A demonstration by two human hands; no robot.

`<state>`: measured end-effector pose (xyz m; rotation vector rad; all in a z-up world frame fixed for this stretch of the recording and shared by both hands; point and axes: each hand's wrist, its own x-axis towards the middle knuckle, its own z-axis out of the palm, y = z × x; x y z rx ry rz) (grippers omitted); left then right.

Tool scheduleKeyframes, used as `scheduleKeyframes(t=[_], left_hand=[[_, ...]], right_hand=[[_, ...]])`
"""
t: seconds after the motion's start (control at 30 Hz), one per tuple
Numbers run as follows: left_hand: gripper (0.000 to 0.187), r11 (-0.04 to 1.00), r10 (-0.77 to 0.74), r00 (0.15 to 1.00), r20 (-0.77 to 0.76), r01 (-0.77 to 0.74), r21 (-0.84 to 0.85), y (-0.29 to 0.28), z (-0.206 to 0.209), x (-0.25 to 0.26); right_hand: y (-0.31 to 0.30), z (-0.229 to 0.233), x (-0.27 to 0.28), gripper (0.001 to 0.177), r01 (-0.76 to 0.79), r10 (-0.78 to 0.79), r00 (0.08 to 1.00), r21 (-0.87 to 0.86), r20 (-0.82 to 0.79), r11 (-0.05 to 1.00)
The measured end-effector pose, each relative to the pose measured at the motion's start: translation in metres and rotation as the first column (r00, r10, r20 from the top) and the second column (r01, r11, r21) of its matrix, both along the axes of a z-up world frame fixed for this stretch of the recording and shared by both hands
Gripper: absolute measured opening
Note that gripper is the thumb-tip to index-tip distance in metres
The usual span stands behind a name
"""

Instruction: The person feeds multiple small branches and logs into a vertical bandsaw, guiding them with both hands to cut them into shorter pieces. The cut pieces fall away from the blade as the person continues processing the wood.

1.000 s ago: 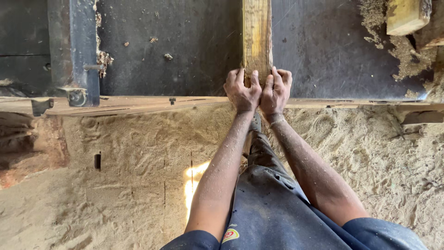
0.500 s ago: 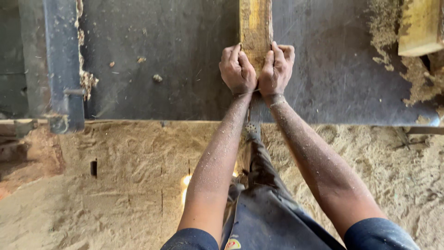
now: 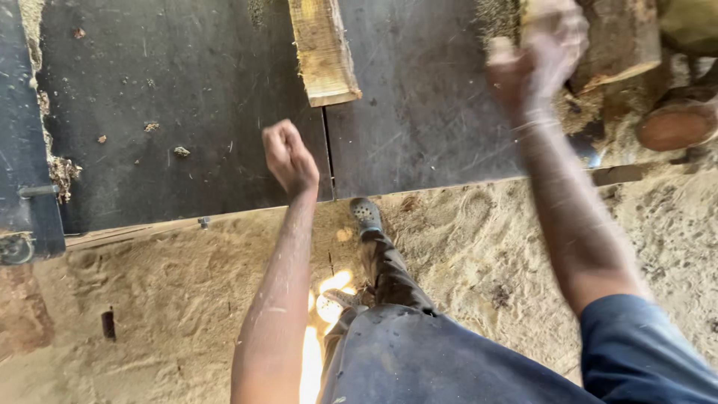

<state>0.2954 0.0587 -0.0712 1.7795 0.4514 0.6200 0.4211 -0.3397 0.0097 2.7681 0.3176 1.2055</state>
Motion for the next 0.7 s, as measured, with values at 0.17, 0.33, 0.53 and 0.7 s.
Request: scheduleKeyframes(t=[0.17,0.33,0.53,0.7], left_hand=[[0.019,0.995,0.018,0.998,-0.058,-0.024,-0.096,-0.017,-0.001,-0.029],[0.019,0.984,-0.051,0.988,-0.143,0.026,-0.173,-0.046,0.012,-0.075],[0.035,0.954,-0.184,0.944,-0.273,0.104,-0.283,-0.089,0.037,-0.132],[0.078,0.803,-0.484,0.807,-0.339,0.256,-0.538,-0.091,0.029,-0.161]], right_hand=[[-0.109,-0.021,0.043,0.087,0.301,-0.027,0.736,0.291,-0.677,0.908],[-0.037,-0.032,0.005,0.077,0.306,0.011,0.743,0.354,-0.670,0.884],[0.144,-0.001,-0.201,0.072,0.092,-0.240,0.709,-0.251,-0.663,0.964],[0.178,0.023,-0.314,0.070,-0.031,0.176,0.579,0.194,-0.796,0.980]])
